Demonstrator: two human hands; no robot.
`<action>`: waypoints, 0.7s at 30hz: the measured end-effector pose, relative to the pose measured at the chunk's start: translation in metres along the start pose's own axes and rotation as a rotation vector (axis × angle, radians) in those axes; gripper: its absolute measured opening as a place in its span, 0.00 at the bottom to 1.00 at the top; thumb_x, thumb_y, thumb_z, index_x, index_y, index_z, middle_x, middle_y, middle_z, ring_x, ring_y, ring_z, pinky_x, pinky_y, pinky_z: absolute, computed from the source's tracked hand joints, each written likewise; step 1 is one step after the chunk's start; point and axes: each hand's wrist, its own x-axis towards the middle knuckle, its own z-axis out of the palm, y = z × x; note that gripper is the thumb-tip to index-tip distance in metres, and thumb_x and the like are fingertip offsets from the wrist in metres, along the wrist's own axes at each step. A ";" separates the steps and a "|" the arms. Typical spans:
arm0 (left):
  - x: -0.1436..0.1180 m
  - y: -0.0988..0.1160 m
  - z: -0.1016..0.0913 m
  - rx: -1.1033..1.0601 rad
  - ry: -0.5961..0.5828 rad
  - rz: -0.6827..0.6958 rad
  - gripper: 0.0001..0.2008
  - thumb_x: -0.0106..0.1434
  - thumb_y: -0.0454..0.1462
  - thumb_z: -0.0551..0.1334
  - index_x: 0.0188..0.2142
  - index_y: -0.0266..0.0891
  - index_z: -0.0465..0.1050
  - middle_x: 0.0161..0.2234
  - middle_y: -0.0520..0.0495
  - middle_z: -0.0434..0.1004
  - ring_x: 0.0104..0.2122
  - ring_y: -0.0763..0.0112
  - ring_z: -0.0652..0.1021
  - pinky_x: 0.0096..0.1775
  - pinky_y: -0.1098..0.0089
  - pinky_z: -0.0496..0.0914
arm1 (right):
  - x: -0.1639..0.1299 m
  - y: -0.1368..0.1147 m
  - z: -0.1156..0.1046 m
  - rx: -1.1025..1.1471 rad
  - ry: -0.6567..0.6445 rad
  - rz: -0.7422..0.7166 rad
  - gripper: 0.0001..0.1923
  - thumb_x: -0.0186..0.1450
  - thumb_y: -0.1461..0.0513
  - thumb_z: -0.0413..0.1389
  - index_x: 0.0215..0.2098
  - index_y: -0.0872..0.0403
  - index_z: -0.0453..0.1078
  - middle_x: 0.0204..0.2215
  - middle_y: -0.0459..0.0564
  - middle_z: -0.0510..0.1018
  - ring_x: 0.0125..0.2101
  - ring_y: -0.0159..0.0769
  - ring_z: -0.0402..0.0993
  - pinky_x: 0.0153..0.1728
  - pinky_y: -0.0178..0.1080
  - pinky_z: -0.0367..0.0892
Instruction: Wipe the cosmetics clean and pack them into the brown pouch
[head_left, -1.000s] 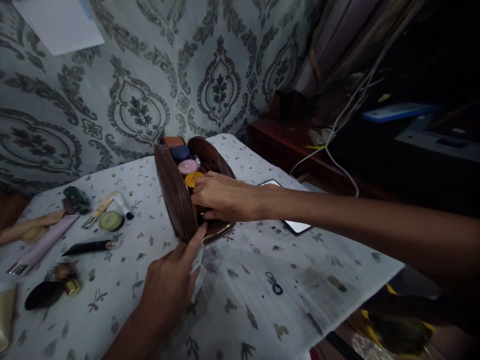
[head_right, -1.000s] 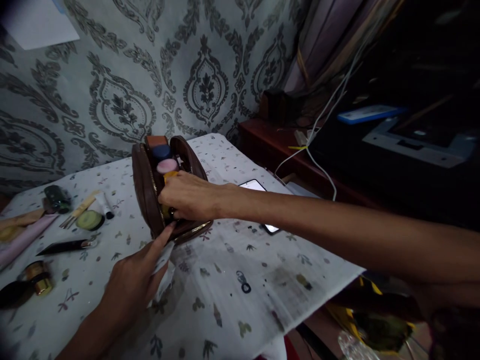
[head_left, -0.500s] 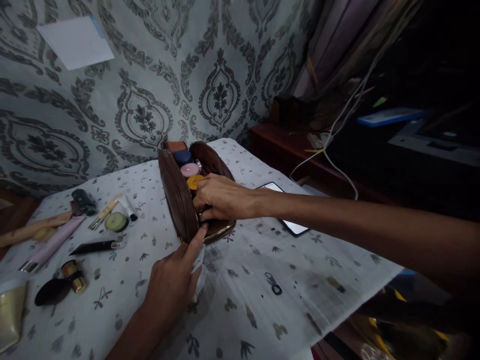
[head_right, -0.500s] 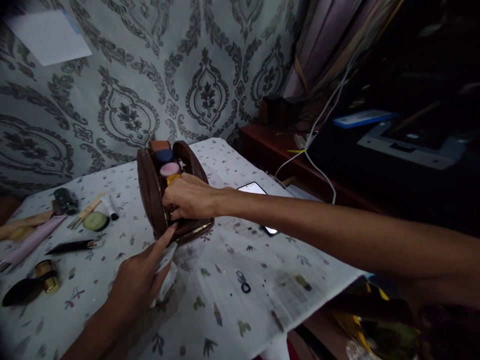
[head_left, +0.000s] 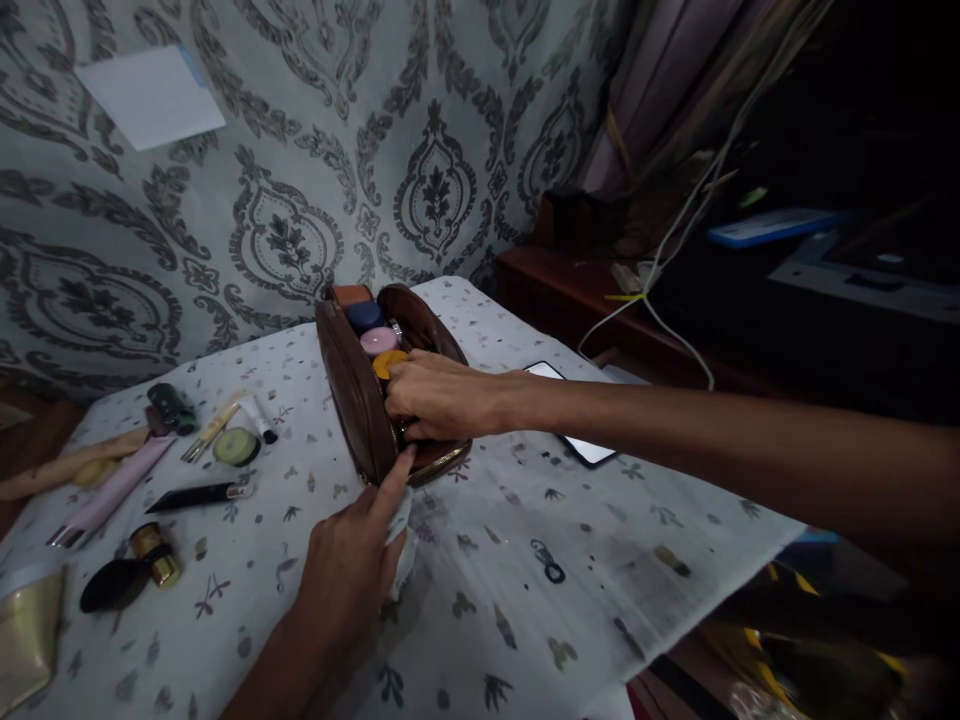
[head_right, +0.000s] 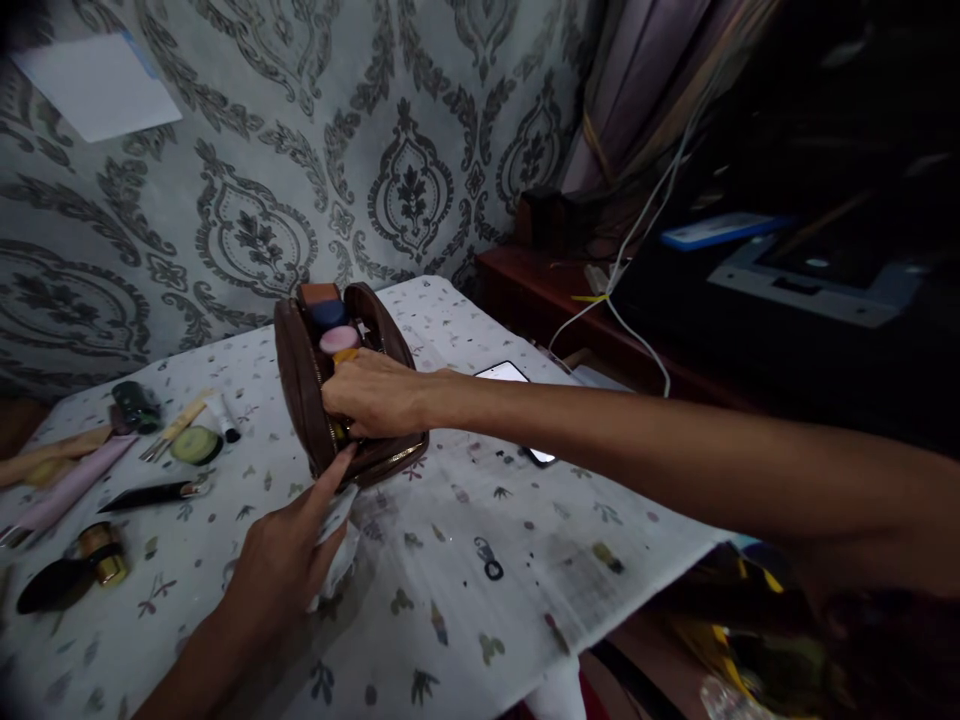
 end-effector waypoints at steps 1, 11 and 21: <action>0.000 0.001 -0.001 0.000 -0.007 -0.001 0.42 0.64 0.32 0.56 0.71 0.50 0.34 0.44 0.46 0.82 0.34 0.61 0.83 0.32 0.67 0.76 | 0.000 -0.001 -0.001 -0.007 -0.014 0.011 0.04 0.61 0.65 0.60 0.30 0.58 0.76 0.29 0.53 0.79 0.32 0.39 0.71 0.33 0.40 0.57; 0.003 0.005 -0.009 0.012 -0.068 -0.061 0.41 0.63 0.32 0.57 0.71 0.53 0.40 0.49 0.44 0.80 0.36 0.58 0.83 0.35 0.63 0.77 | -0.013 -0.001 -0.006 0.022 0.053 -0.038 0.06 0.62 0.65 0.63 0.37 0.60 0.76 0.40 0.57 0.78 0.48 0.46 0.70 0.44 0.43 0.64; 0.003 0.011 -0.011 0.007 -0.089 -0.093 0.39 0.66 0.33 0.56 0.71 0.51 0.37 0.54 0.43 0.77 0.40 0.56 0.83 0.38 0.61 0.76 | -0.016 -0.003 0.002 0.035 0.105 0.004 0.02 0.63 0.65 0.62 0.34 0.57 0.77 0.37 0.54 0.79 0.46 0.44 0.72 0.42 0.42 0.64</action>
